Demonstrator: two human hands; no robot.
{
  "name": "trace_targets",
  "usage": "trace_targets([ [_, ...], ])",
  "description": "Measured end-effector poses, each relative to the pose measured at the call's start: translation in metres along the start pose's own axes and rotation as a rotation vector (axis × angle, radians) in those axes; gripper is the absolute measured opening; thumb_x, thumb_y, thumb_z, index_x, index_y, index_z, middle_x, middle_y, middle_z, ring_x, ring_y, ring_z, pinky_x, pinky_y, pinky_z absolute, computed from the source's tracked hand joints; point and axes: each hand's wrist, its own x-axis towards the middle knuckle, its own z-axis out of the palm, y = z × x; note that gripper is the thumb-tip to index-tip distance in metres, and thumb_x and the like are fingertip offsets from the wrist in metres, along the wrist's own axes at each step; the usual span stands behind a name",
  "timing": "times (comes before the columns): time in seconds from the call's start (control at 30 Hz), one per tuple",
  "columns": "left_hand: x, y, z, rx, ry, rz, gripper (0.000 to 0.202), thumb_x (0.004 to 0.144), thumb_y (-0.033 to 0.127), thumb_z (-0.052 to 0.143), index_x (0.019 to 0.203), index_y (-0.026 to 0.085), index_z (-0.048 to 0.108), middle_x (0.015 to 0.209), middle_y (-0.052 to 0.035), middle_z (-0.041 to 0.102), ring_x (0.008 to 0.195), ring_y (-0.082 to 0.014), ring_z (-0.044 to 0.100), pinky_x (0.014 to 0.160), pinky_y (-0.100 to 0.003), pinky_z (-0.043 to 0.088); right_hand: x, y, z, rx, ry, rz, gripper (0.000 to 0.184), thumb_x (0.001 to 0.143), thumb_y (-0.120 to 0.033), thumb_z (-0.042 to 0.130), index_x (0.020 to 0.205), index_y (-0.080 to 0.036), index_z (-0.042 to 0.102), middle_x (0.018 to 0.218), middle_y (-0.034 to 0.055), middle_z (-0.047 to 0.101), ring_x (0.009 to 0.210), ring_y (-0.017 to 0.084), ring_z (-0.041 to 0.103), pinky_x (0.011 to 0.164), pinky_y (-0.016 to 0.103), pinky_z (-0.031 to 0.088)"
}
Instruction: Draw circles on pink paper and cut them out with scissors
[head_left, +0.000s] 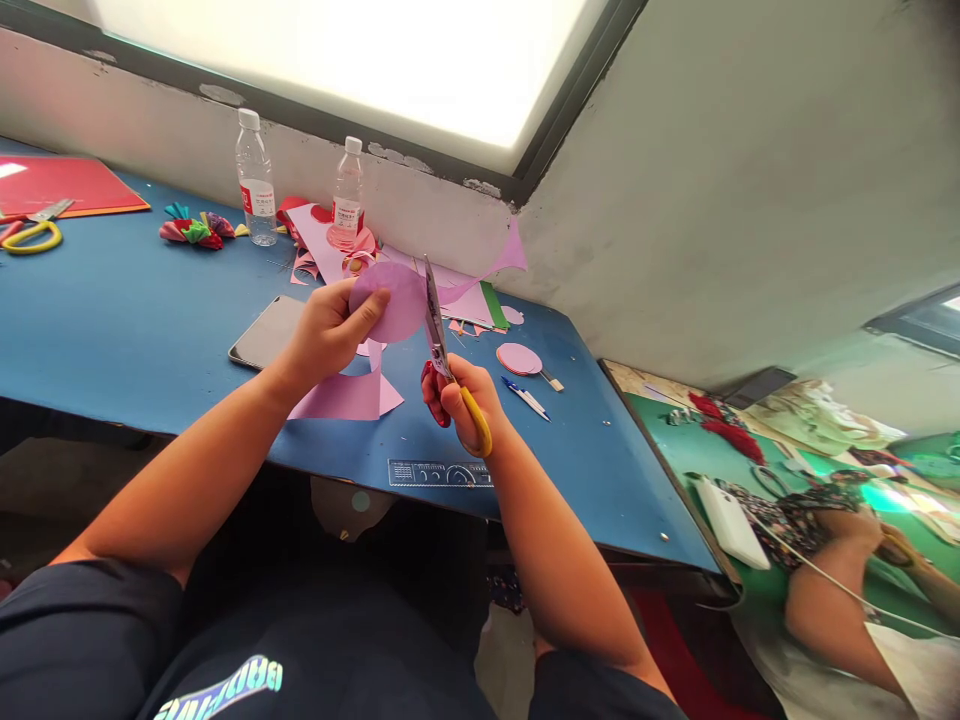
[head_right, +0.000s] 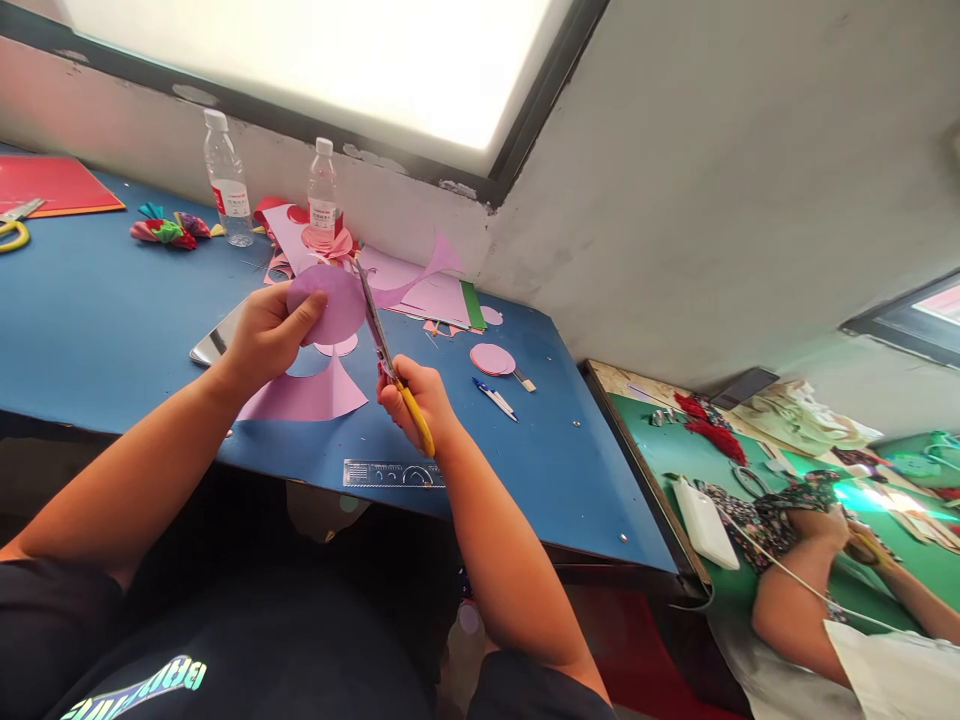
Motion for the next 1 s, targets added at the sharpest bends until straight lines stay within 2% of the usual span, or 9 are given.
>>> trace_targets([
  [0.3, 0.0, 0.002, 0.0, -0.039, 0.007, -0.031, 0.076, 0.113, 0.081, 0.088, 0.071, 0.027, 0.055, 0.061, 0.0034, 0.049, 0.054, -0.0131, 0.037, 0.05, -0.032, 0.027, 0.0, -0.004, 0.0, -0.029, 0.016, 0.012, 0.092, 0.098, -0.121, 0.072, 0.089, -0.031, 0.056, 0.076, -0.0008, 0.063, 0.056, 0.016, 0.05, 0.05, 0.035, 0.042],
  [0.47, -0.001, 0.002, 0.0, -0.038, 0.003, -0.027, 0.081, 0.114, 0.089, 0.083, 0.071, 0.027, 0.055, 0.061, 0.0027, 0.049, 0.054, -0.0134, 0.037, 0.051, -0.033, 0.028, 0.0, -0.008, 0.001, -0.034, 0.028, 0.01, 0.093, 0.097, -0.121, 0.074, 0.088, -0.03, 0.055, 0.075, -0.0005, 0.065, 0.054, 0.016, 0.051, 0.05, 0.035, 0.04],
  [0.83, 0.0, 0.002, 0.0, -0.03, 0.018, -0.034, 0.075, 0.115, 0.079, 0.086, 0.071, 0.026, 0.056, 0.06, 0.003, 0.049, 0.054, -0.0135, 0.039, 0.05, -0.032, 0.029, 0.001, -0.011, 0.001, -0.043, 0.037, 0.016, 0.094, 0.096, -0.121, 0.074, 0.086, -0.03, 0.057, 0.07, -0.0013, 0.062, 0.05, 0.016, 0.052, 0.047, 0.034, 0.038],
  [1.0, 0.001, 0.003, 0.0, -0.044, 0.032, -0.03, 0.077, 0.114, 0.083, 0.086, 0.071, 0.027, 0.055, 0.061, 0.0027, 0.048, 0.055, -0.0137, 0.038, 0.05, -0.033, 0.029, 0.0, -0.012, 0.002, -0.039, 0.041, 0.02, 0.094, 0.095, -0.122, 0.074, 0.086, -0.03, 0.058, 0.069, -0.0012, 0.062, 0.051, 0.016, 0.051, 0.047, 0.033, 0.037],
])
